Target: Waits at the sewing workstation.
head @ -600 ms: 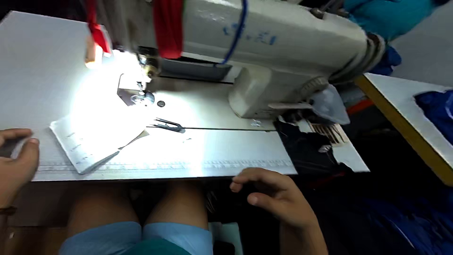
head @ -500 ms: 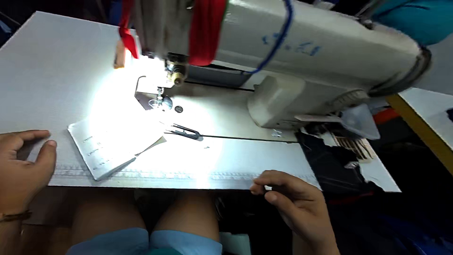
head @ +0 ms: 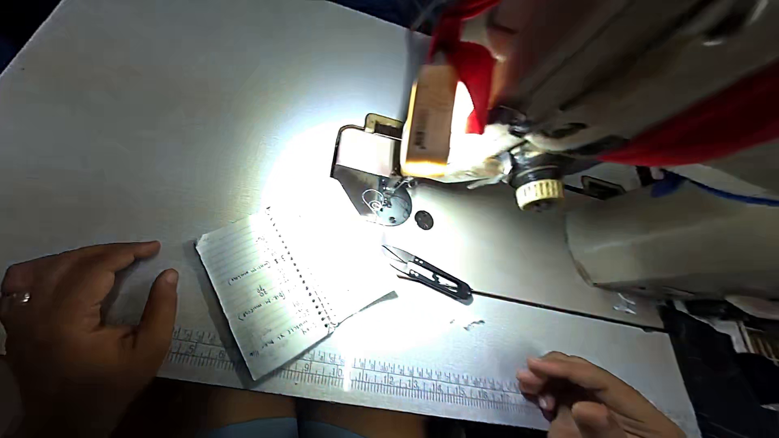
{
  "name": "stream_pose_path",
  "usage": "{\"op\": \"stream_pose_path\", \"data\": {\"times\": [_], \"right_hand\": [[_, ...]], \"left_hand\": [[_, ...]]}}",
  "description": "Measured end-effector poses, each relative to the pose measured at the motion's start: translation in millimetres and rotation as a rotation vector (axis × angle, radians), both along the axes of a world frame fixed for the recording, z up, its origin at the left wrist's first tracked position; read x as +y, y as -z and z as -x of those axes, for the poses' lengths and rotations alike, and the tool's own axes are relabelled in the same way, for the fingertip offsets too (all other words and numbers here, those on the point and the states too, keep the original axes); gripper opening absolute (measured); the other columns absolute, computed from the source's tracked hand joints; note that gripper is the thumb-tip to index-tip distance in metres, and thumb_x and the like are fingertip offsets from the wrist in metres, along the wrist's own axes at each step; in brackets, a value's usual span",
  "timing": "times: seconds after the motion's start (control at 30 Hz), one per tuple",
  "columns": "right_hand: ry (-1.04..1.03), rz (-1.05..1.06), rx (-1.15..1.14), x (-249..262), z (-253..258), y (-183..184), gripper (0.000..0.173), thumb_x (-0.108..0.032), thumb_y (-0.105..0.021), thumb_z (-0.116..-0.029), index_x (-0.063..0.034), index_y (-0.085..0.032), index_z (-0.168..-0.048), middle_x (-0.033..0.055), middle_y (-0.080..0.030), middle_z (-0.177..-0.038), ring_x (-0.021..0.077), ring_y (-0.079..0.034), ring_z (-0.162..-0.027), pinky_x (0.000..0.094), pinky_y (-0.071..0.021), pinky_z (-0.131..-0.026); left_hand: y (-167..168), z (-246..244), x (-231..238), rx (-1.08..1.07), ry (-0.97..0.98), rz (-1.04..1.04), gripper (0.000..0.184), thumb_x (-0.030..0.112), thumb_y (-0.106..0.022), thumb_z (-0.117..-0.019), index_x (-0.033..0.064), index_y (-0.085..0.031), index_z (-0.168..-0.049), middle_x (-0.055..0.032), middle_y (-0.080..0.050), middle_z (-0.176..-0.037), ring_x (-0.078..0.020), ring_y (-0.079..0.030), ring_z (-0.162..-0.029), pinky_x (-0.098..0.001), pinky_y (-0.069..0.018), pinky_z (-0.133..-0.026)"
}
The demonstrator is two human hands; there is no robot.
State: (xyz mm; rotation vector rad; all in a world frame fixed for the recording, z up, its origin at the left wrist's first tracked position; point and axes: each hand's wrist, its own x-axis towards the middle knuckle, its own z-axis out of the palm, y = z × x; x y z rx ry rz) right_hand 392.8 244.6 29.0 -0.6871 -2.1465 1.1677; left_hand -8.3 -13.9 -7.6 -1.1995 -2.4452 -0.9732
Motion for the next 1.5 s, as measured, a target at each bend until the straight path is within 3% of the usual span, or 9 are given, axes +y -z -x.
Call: {"op": "stream_pose_path", "data": {"times": [0.13,0.63,0.93,1.23,1.33,1.5], "right_hand": [[-0.038,0.057,-0.019,2,-1,-3,0.036,-0.052,-0.057,-0.1008,-0.0273,-0.071,-0.122,-0.0157,-0.071,-0.100,-0.0033,-0.066,-0.085,0.0132,-0.0541,-0.071],[-0.051,0.072,-0.020,1,-1,0,0.040,-0.056,-0.060,-0.0973,-0.0255,-0.072,-0.120,-0.0151,-0.069,-0.097,-0.0051,-0.063,-0.083,0.0106,-0.0507,-0.069],[-0.048,0.021,-0.015,-1,0,-1,0.041,-0.057,-0.058,-0.0981,-0.0248,-0.071,-0.120,-0.0139,-0.069,-0.098,-0.0042,-0.063,-0.084,0.0109,-0.0504,-0.069],[-0.042,-0.019,0.033,-2,2,2,0.041,-0.056,-0.059,-0.0979,-0.0235,-0.072,-0.120,-0.0133,-0.069,-0.097,-0.0037,-0.063,-0.083,0.0109,-0.0511,-0.068],[-0.033,-0.032,0.056,-3,2,3,0.042,-0.056,-0.059,-0.0976,-0.0222,-0.072,-0.119,-0.0122,-0.069,-0.095,-0.0030,-0.064,-0.081,0.0113,-0.0516,-0.067],[-0.026,-0.043,0.101,-4,2,6,0.044,-0.058,-0.059,-0.0972,-0.0216,-0.073,-0.118,-0.0116,-0.069,-0.095,-0.0023,-0.064,-0.081,0.0118,-0.0522,-0.067]], "left_hand": [[3,-1,1,0.000,-0.007,-0.025,0.041,0.036,-0.063,-0.0976,0.0050,-0.068,-0.124,-0.0172,-0.068,-0.118,-0.0323,-0.060,-0.114,-0.0506,-0.0425,-0.101],[1,-5,2,0.017,0.002,-0.054,0.038,0.034,-0.060,-0.0985,0.0044,-0.070,-0.122,-0.0166,-0.069,-0.116,-0.0287,-0.061,-0.111,-0.0496,-0.0373,-0.104],[2,-6,1,0.020,-0.001,-0.053,0.039,0.033,-0.059,-0.0988,0.0009,-0.070,-0.118,-0.0183,-0.069,-0.117,-0.0316,-0.061,-0.111,-0.0499,-0.0410,-0.101],[-8,-13,8,0.047,-0.027,-0.065,0.037,0.031,-0.058,-0.0994,-0.0008,-0.072,-0.113,-0.0194,-0.070,-0.115,-0.0327,-0.061,-0.111,-0.0485,-0.0395,-0.102],[-9,-13,8,0.052,-0.020,-0.065,0.036,0.031,-0.058,-0.0997,0.0009,-0.072,-0.114,-0.0178,-0.070,-0.115,-0.0309,-0.060,-0.111,-0.0465,-0.0390,-0.102],[-9,-13,9,0.035,-0.049,-0.063,0.039,0.032,-0.058,-0.0997,0.0000,-0.071,-0.116,-0.0208,-0.070,-0.115,-0.0359,-0.060,-0.112,-0.0499,-0.0400,-0.100]]}}
